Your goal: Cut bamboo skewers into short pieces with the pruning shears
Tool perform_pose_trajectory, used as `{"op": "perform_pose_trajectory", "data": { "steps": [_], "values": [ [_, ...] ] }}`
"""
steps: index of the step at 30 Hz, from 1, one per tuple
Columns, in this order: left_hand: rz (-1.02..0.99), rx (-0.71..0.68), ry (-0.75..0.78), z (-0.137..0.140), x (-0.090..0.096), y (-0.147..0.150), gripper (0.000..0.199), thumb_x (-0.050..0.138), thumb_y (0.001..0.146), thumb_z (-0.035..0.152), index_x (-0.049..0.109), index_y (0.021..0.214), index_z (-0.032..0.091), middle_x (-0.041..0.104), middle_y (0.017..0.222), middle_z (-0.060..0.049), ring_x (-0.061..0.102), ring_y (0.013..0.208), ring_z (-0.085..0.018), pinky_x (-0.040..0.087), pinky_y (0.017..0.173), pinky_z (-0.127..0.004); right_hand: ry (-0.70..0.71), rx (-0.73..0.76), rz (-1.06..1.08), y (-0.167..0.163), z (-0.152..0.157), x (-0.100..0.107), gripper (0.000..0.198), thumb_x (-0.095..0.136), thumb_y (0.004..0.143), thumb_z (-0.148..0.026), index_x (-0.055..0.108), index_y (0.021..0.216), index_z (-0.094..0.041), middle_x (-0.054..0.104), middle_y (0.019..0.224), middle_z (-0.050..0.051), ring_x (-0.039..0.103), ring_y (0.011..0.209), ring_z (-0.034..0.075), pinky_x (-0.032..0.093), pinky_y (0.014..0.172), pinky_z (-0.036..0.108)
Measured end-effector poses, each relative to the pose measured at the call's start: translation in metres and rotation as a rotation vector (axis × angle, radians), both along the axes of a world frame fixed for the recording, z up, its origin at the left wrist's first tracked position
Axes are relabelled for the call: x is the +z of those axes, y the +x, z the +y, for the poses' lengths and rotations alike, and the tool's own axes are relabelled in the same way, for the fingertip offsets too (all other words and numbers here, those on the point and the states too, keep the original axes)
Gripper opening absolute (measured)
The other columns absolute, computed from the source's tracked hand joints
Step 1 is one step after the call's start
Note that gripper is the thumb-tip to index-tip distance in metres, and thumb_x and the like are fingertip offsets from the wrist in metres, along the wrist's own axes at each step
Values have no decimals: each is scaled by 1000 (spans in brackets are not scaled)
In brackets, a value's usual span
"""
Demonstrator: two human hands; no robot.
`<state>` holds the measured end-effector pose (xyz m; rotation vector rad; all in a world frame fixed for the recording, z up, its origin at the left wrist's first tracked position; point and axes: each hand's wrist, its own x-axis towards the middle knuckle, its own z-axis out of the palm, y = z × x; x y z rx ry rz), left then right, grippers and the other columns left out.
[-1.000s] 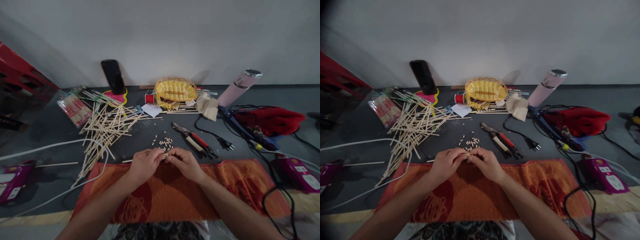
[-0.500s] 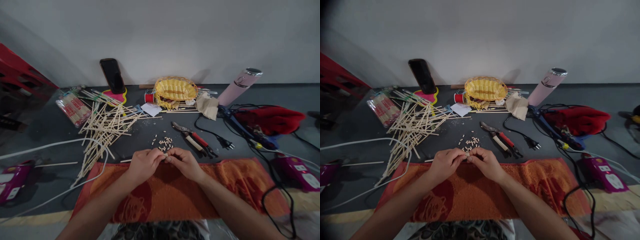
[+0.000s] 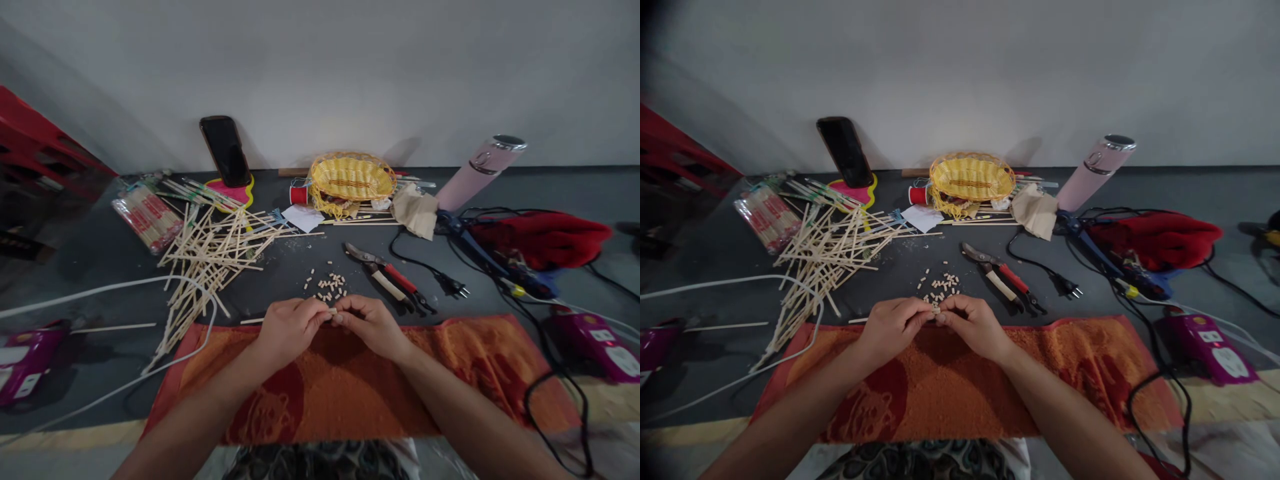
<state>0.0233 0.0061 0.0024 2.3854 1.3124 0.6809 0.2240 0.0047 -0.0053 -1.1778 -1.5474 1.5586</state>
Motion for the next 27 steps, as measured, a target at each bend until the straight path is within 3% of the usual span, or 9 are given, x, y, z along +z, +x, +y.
{"op": "perform_pose_trajectory", "data": {
  "steps": [27],
  "values": [
    [-32,-26,-8,-1,8,0,16,49,91,24,64,91,20,71,76,-2,67,72,-14,49,69,-25,-11,-23,49,-3,-1,2,21,62,86,-39,66,84,-19,62,75,0,52,62,10,44,60,21]
  ]
}}
